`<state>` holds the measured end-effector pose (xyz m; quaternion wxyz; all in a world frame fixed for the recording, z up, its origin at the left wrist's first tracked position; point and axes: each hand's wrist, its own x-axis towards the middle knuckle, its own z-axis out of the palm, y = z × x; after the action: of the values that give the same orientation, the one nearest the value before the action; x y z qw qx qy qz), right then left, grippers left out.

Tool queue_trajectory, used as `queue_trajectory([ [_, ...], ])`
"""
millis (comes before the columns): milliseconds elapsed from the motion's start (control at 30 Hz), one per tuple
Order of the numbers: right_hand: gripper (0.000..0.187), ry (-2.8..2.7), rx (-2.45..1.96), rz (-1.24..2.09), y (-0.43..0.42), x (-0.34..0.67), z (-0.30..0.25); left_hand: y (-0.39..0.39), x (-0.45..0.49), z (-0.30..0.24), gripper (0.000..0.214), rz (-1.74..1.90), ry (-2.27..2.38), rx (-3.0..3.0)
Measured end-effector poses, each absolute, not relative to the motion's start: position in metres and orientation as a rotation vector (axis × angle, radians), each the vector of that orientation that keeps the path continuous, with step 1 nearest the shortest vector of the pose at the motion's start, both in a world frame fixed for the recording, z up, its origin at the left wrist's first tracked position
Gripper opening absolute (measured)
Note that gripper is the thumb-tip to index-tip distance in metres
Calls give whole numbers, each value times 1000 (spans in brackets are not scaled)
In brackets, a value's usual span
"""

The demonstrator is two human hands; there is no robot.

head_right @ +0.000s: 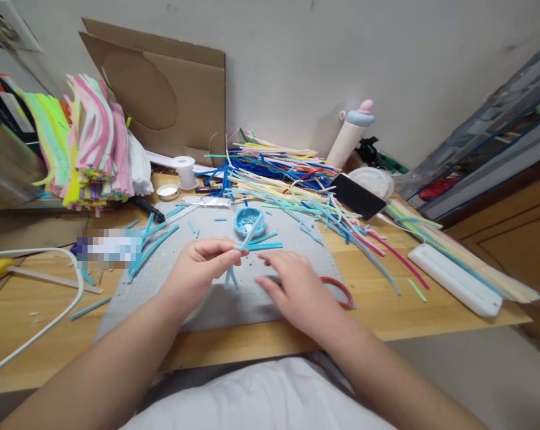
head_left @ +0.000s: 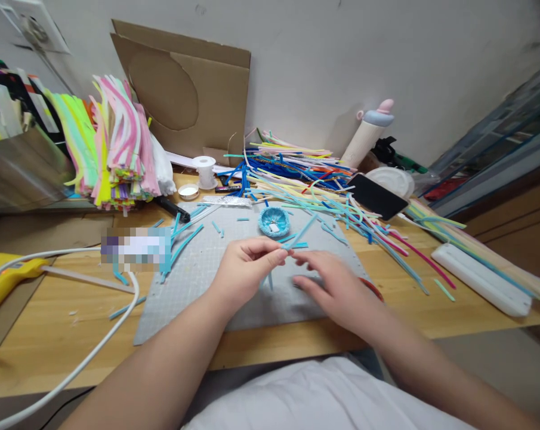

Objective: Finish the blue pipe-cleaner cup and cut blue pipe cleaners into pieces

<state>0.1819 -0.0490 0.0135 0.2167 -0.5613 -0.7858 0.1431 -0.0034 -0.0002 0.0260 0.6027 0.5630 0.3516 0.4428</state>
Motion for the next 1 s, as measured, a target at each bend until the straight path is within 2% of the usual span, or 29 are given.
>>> queue_trajectory([
  [100,20,-2257,-1817,267,-73,224,15,0,-8,31,15,922,848,1088],
  [167,19,-2274,-1936,347,-87,247,9,1,-10,33,17,861,817,1008],
  [300,34,-2293,-1843,463,-102,268,-7,1,-12,40,20,778,818,971],
  [400,38,-2328,-1772,546,-99,269,-9,-2,-17,46,22,760,892,989],
  [500,35,-2247,-1729,757,-94,262,-3,-9,-25,50,22,757,984,994],
  [633,17,-1742,-1655,1213,-92,239,8,-19,-33,52,23,740,1067,987],
  [700,25,-1666,-1598,1311,-90,224,12,-22,-34,51,23,747,1084,979],
  [767,28,-1814,-1539,1226,-88,210,17,-23,-34,51,24,762,1091,965],
  [867,22,-2029,-1511,1070,-84,195,24,-22,-33,51,26,772,1085,945],
  [1000,25,-2135,-1594,1103,-80,186,30,-21,-31,48,26,752,1093,967],
])
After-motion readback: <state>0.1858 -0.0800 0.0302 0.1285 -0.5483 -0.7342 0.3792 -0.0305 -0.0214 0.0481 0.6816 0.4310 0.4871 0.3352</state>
